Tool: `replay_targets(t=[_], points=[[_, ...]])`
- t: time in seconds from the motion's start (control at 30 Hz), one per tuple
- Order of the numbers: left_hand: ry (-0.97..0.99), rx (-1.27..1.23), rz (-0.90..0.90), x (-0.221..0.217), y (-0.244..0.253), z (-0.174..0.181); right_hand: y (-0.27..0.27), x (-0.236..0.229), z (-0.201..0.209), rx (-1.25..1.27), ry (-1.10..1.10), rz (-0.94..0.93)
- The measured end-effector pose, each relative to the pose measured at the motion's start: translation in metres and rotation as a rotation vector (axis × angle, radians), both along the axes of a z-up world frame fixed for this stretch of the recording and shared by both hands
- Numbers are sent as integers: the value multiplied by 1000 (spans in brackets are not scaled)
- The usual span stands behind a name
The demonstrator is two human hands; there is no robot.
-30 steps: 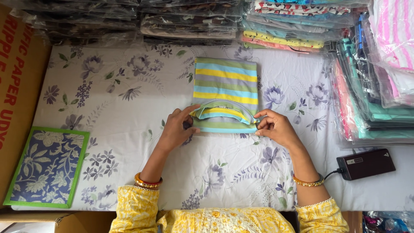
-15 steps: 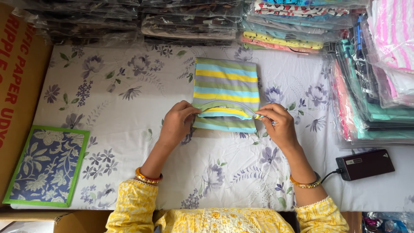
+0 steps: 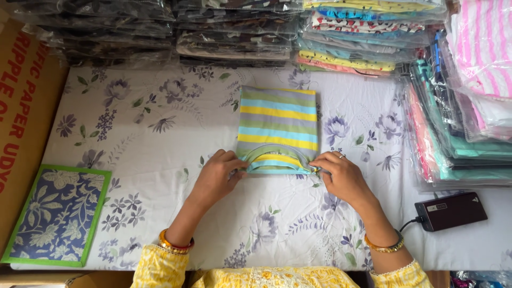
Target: Folding a striped shirt and placing it into a plastic bag.
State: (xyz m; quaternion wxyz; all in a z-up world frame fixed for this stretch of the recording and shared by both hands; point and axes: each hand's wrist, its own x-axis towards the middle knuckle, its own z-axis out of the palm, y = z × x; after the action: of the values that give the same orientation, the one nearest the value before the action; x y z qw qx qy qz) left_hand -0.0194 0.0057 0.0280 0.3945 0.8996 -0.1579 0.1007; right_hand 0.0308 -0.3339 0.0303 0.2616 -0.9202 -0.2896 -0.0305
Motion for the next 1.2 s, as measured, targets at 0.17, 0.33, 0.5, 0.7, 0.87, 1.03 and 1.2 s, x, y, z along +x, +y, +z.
replay_targets(t=[0.17, 0.33, 0.5, 0.7, 0.87, 1.03, 1.2], points=[[-71, 2, 17, 33, 8, 5, -4, 27, 9, 9, -16, 20], [-232, -65, 109, 122, -22, -11, 46, 90, -3, 113, -85, 75], [-175, 278, 131, 171, -59, -88, 83, 136, -73, -250, -59, -59], [-64, 487, 188, 171, -63, -97, 85, 136, -90, -238, -71, -95], [-47, 489, 180, 173, -63, -100, 84, 134, -84, -216, -78, -110], [31, 480, 106, 166, -54, -99, 77, 131, -86, -149, -26, -128], [53, 476, 26, 114, -36, -95, 55, 106, -97, -127, -52, -46]])
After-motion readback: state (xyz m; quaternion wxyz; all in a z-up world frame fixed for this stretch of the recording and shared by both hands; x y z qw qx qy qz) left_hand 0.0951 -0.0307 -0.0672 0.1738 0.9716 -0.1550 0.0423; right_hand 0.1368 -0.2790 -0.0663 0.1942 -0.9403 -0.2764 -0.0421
